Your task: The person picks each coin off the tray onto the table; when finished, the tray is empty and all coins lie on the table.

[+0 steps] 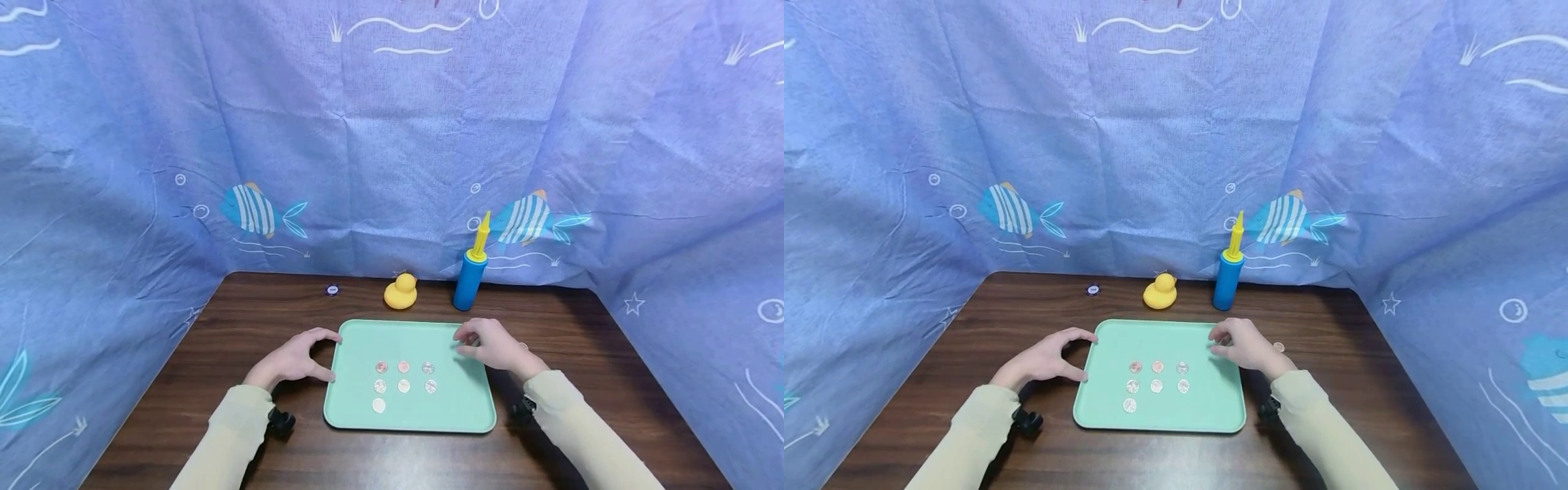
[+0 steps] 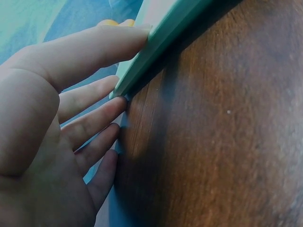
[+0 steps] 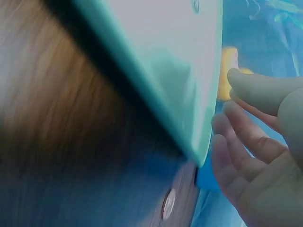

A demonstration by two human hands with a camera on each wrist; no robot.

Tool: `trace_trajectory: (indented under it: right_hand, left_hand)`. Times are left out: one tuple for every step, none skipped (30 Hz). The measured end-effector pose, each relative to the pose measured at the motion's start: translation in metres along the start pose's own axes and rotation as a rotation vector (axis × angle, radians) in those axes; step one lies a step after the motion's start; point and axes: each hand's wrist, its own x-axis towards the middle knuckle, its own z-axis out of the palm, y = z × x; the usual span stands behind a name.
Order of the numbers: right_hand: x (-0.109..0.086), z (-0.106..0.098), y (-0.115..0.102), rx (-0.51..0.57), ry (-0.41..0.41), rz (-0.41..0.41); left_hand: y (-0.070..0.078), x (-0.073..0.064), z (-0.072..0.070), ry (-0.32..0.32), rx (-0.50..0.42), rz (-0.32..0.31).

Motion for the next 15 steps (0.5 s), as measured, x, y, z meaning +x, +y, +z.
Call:
trace_trajectory:
  right_hand:
    - [0.002, 0.002, -0.003, 0.003, -0.014, -0.009]
    - [0.004, 0.004, -0.006, 0.003, -0.027, -0.019]
    - [0.006, 0.006, -0.008, 0.004, -0.041, -0.026]
    - [0.008, 0.007, -0.011, 0.004, -0.056, -0.032]
    - [0.010, 0.009, -0.013, 0.006, -0.067, -0.039]
    - [0.013, 0.011, -0.015, 0.010, -0.080, -0.047]
    - [0.015, 0.013, -0.017, 0.013, -0.093, -0.053]
    - [0.016, 0.016, -0.019, 0.013, -0.107, -0.057]
    - [0.018, 0.018, -0.021, 0.013, -0.121, -0.062]
    - [0.019, 0.020, -0.024, 0.014, -0.135, -0.069]
    - [0.021, 0.023, -0.026, 0.016, -0.150, -0.074]
    - [0.022, 0.025, -0.027, 0.014, -0.164, -0.081]
    - [0.022, 0.027, -0.029, 0.011, -0.178, -0.082]
    - [0.023, 0.029, -0.031, 0.008, -0.189, -0.085]
    - [0.024, 0.030, -0.033, 0.010, -0.197, -0.088]
  left_hand:
    - [0.000, 0.000, 0.000, 0.001, 0.001, 0.000]
    - [0.000, 0.001, 0.000, 0.000, 0.000, 0.001]
    - [0.000, 0.001, 0.000, 0.002, 0.000, 0.002]
    - [0.000, 0.002, -0.001, 0.003, 0.001, 0.003]
    - [-0.001, 0.002, -0.001, 0.004, 0.004, 0.005]
    - [-0.001, 0.003, -0.001, 0.006, 0.006, 0.007]
    - [-0.001, 0.003, -0.001, 0.008, 0.007, 0.009]
    - [-0.001, 0.003, -0.001, 0.009, 0.009, 0.011]
    - [-0.001, 0.003, -0.001, 0.009, 0.013, 0.013]
    - [-0.001, 0.003, -0.001, 0.008, 0.014, 0.014]
    - [-0.001, 0.002, -0.001, 0.007, 0.016, 0.014]
    - [-0.002, 0.002, -0.001, 0.004, 0.017, 0.013]
    - [-0.001, 0.001, 0.000, 0.002, 0.016, 0.013]
    - [-0.001, 0.001, 0.000, 0.001, 0.019, 0.013]
    - [-0.001, 0.000, 0.000, 0.000, 0.018, 0.012]
